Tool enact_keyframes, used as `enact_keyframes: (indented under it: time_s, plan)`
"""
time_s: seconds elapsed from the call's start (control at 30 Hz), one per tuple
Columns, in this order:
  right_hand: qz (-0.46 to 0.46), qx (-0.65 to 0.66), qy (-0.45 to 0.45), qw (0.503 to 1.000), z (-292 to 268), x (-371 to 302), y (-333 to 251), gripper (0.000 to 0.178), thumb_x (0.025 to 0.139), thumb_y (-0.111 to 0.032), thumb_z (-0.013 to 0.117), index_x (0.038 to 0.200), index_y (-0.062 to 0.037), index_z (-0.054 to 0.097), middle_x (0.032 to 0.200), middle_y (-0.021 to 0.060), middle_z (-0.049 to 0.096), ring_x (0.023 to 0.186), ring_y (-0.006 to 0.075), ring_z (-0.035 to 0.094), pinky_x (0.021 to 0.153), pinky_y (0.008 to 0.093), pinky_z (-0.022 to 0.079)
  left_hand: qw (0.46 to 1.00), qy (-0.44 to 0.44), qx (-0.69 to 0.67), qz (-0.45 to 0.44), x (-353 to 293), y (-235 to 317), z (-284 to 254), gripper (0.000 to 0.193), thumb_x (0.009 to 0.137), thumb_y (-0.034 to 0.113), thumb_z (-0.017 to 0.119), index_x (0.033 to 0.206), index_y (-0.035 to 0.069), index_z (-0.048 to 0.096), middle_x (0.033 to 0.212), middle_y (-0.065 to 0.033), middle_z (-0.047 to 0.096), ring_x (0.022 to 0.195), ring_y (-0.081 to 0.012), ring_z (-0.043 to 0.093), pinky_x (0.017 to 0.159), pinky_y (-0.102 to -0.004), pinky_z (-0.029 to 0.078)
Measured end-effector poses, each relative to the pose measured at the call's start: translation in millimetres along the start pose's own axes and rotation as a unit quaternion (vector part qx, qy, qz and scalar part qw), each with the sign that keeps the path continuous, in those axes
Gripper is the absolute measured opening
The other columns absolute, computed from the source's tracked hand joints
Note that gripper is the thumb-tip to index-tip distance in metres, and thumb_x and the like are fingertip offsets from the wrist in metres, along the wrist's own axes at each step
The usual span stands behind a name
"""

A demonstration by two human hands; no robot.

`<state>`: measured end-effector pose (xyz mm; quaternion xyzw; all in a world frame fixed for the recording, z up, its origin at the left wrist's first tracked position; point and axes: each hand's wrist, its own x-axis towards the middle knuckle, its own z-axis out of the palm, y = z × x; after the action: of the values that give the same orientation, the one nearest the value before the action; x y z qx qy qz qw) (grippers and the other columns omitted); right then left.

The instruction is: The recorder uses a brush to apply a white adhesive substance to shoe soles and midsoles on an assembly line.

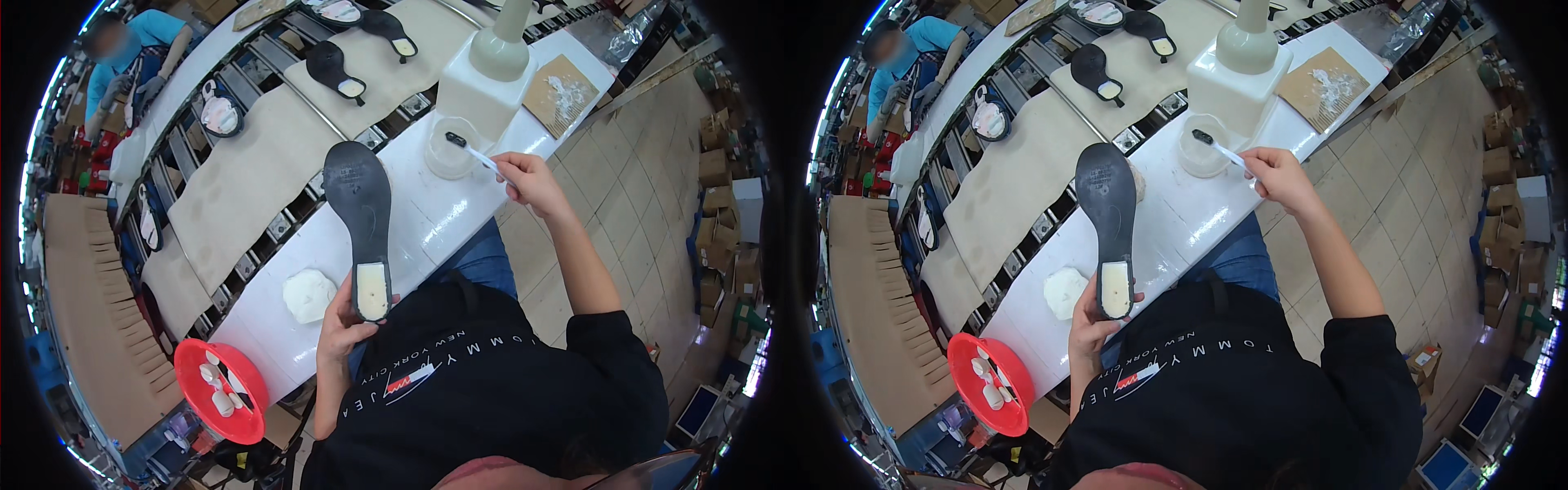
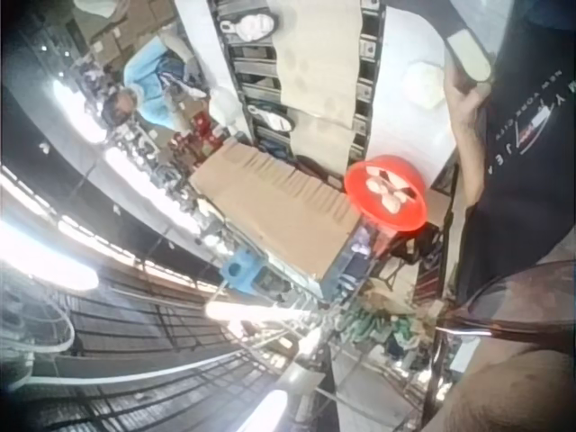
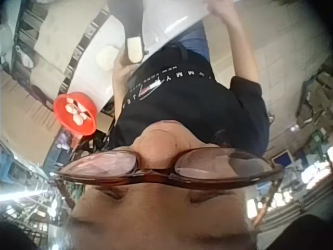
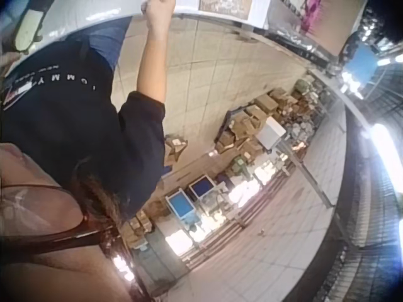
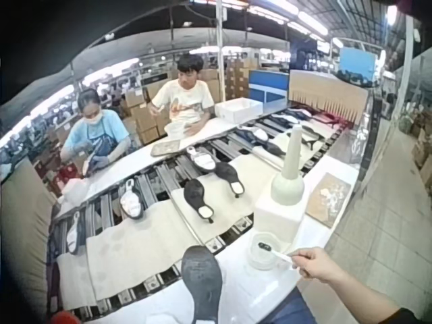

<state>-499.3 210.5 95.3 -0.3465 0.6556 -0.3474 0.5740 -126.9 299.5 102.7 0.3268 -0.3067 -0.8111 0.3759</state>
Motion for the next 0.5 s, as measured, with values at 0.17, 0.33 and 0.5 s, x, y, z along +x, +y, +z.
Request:
enact_keyframes:
  time_s: [0.17,0.33,0.5]
  plan:
    - [0.048,0.223,-0.087,0.970,-3.3,-5.1,7.9,0.025,0.094,-0.015,0.056,0.113,-0.0003,0.063,0.076,0.0007,0.059,0.047,0.0034,0.045,0.037,0.0164,0.028,1.000,-0.007,0.003,-0.011,3.4,-7.0,-7.9,0.093,0.058,-0.010,0.067,0.143,-0.007,0.030,0.124,-0.0169,0.057,0.107,-0.0306,0.063,0.091,-0.0362,0.050]
    - [-0.046,0.173,-0.074,0.981,17.0,-21.1,-33.5,0.026,0.094,-0.015,0.057,0.115,-0.0008,0.062,0.078,-0.0001,0.059,0.049,0.0026,0.044,0.040,0.0151,0.028,0.999,-0.009,0.000,-0.031,-0.3,-13.1,-22.1,0.093,0.050,-0.007,0.077,0.136,-0.007,0.041,0.113,-0.0169,0.061,0.103,-0.0275,0.064,0.089,-0.0476,0.054]
    - [-0.118,-0.015,-0.154,0.981,67.9,-25.9,-52.5,0.020,0.088,-0.012,0.064,0.105,-0.0033,0.069,0.077,-0.0019,0.060,0.057,0.0034,0.049,0.050,0.0179,0.034,1.000,0.002,-0.009,-0.022,-10.5,-24.2,-33.4,0.099,0.047,-0.003,0.083,0.136,-0.008,0.040,0.114,-0.0163,0.062,0.103,-0.0270,0.064,0.089,-0.0464,0.054]
